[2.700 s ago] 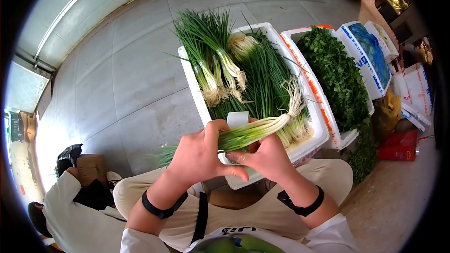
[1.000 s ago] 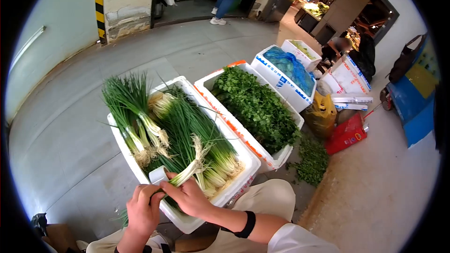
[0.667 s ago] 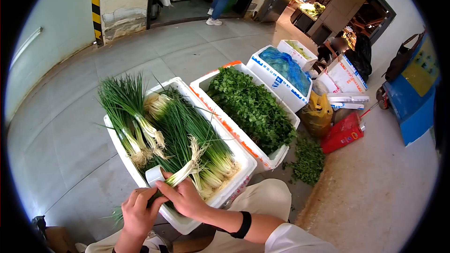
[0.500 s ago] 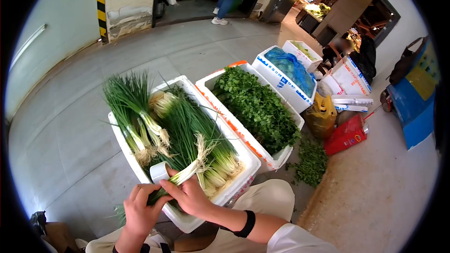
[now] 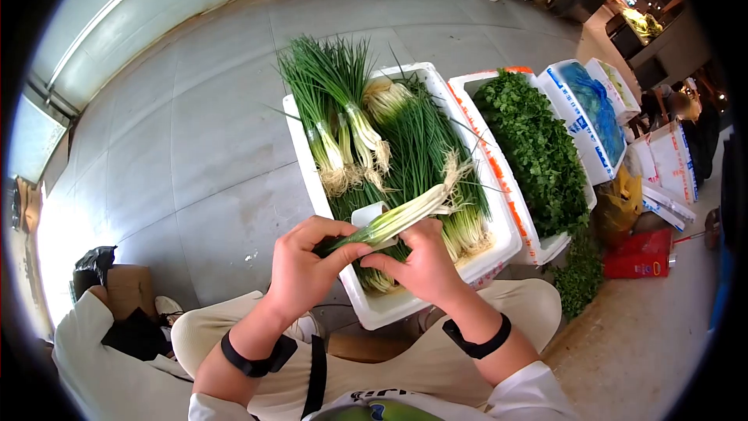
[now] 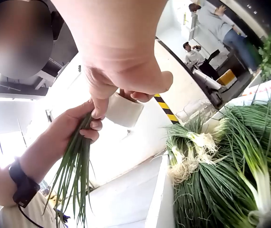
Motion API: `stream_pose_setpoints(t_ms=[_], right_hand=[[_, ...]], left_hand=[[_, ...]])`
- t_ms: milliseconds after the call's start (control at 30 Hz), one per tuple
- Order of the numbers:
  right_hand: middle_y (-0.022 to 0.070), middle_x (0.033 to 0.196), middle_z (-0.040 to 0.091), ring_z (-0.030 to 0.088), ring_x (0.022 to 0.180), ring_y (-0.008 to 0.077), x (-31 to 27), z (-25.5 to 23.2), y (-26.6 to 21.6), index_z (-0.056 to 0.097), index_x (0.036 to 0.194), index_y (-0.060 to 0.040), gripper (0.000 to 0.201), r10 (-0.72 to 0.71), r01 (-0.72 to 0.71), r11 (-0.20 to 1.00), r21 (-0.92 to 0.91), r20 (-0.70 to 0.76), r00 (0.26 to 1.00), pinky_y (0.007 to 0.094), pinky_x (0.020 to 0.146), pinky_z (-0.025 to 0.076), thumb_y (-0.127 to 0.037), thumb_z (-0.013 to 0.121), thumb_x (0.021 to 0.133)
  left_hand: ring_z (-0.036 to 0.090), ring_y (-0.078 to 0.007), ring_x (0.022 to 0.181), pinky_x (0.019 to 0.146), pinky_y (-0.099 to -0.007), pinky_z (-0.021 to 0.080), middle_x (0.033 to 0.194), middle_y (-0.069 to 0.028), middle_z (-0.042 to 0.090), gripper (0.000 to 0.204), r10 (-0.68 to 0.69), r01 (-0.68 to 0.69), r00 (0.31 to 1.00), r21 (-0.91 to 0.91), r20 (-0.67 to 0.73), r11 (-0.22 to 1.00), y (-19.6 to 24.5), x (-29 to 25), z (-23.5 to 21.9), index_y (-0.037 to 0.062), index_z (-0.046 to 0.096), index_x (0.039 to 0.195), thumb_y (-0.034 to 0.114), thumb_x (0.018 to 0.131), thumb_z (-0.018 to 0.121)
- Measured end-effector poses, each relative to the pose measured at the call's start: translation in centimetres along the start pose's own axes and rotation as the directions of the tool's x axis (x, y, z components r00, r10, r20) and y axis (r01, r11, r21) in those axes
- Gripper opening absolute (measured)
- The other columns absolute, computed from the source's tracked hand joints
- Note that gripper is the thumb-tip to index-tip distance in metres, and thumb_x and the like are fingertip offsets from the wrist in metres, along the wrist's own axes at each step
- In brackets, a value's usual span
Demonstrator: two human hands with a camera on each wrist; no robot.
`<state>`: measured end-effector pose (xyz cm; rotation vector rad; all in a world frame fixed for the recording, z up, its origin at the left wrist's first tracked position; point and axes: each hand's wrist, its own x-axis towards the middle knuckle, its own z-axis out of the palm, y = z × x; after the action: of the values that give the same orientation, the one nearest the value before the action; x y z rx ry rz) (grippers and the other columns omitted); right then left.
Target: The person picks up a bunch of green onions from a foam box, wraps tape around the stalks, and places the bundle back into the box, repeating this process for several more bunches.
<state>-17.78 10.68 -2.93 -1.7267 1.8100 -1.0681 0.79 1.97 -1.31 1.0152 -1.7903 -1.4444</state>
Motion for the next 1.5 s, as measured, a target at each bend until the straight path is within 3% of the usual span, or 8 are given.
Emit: stream_pose_setpoints(t_ms=[267,333,467,633,733,767,933,1500], right_hand=[[0.0143,0.112,0.066,0.059,0.109,0.0307,-0.1,-0.5,-0.5,0.063,0.125,-0.0006,0.076,-0.029,0.029,0.999,-0.015,-0.021,0.999,0.0435,0.098,0.043,-0.030,0.095,0.063],[0.0128,0.112,0.064,0.057,0.106,0.0287,0.3,-0.7,-0.7,0.062,0.126,-0.0017,0.077,0.073,-0.100,0.955,0.280,0.107,0.992,0.0414,0.096,0.044,-0.030,0.095,0.063],[0.0102,0.111,0.060,0.054,0.102,0.0257,0.1,-0.5,0.1,0.054,0.132,0.0002,0.092,-0.074,0.073,0.984,0.162,0.004,0.997,0.0396,0.092,0.045,-0.039,0.096,0.061],[0.0079,0.130,0.059,0.056,0.113,0.0150,-0.6,0.2,1.5,0.043,0.138,-0.0019,0.099,-0.010,-0.016,0.939,0.343,0.075,0.997,0.0310,0.088,0.044,-0.039,0.096,0.063],[0.0078,0.133,0.059,0.055,0.107,0.0136,-0.3,-0.4,0.7,0.044,0.138,-0.0029,0.098,-0.097,0.078,0.919,0.386,0.030,0.995,0.0281,0.085,0.043,-0.038,0.097,0.062],[0.0008,0.110,0.056,0.047,0.085,0.0125,-0.2,0.1,0.6,0.051,0.140,-0.0060,0.096,-0.093,0.100,0.896,0.432,-0.038,0.995,0.0278,0.072,0.040,-0.049,0.093,0.065],[0.0001,0.125,0.059,0.050,0.087,0.0093,-0.1,-0.2,-0.2,0.046,0.143,-0.0061,0.100,-0.101,0.089,0.850,0.520,-0.005,0.995,0.0255,0.072,0.040,-0.044,0.095,0.064],[0.0115,0.141,0.053,0.056,0.118,0.0187,-0.4,-0.2,-0.8,0.039,0.144,-0.0019,0.080,-0.126,0.077,0.663,0.745,0.009,0.992,0.0352,0.103,0.045,-0.006,0.085,0.079]], left_hand=[[0.060,-0.0072,0.075,0.067,-0.0265,0.051,0.088,-0.0044,0.073,0.025,-0.166,0.182,0.975,-0.102,0.149,0.978,0.7,0.2,-0.7,-0.0005,0.074,0.100,0.016,0.083,0.084],[0.063,-0.0077,0.081,0.073,-0.0244,0.053,0.092,-0.0038,0.072,0.024,-0.190,0.243,0.942,-0.174,0.275,0.954,0.7,0.3,-1.1,-0.0031,0.071,0.104,0.010,0.087,0.080],[0.064,-0.0092,0.081,0.073,-0.0261,0.053,0.091,-0.0044,0.073,0.024,-0.189,0.261,0.938,-0.230,0.292,0.938,0.9,0.3,-1.0,-0.0009,0.073,0.103,0.011,0.085,0.082],[0.068,-0.0210,0.078,0.070,-0.0307,0.054,0.090,-0.0089,0.072,0.023,0.278,-0.296,0.936,0.055,0.217,0.954,1.2,0.3,-1.0,0.0046,0.076,0.098,0.011,0.077,0.085],[0.069,-0.0214,0.084,0.073,-0.0321,0.055,0.093,-0.0072,0.073,0.027,0.349,-0.374,0.911,0.084,0.222,0.924,1.5,0.1,-1.1,0.0052,0.077,0.096,0.010,0.072,0.087],[0.069,-0.0214,0.084,0.073,-0.0321,0.055,0.093,-0.0072,0.073,0.027,0.349,-0.374,0.911,0.085,0.221,0.923,1.5,0.2,-1.1,0.0052,0.077,0.096,0.010,0.072,0.087],[0.069,-0.0229,0.078,0.066,-0.0339,0.056,0.092,-0.0071,0.071,0.025,0.478,-0.510,0.849,0.115,0.224,0.853,1.9,0.2,-1.2,0.0080,0.077,0.097,0.012,0.074,0.084],[0.068,-0.0204,0.085,0.078,-0.0323,0.054,0.093,-0.0078,0.074,0.022,0.110,-0.116,0.938,-0.001,0.330,0.993,2.2,0.4,-1.7,0.0030,0.076,0.095,0.010,0.077,0.085]])
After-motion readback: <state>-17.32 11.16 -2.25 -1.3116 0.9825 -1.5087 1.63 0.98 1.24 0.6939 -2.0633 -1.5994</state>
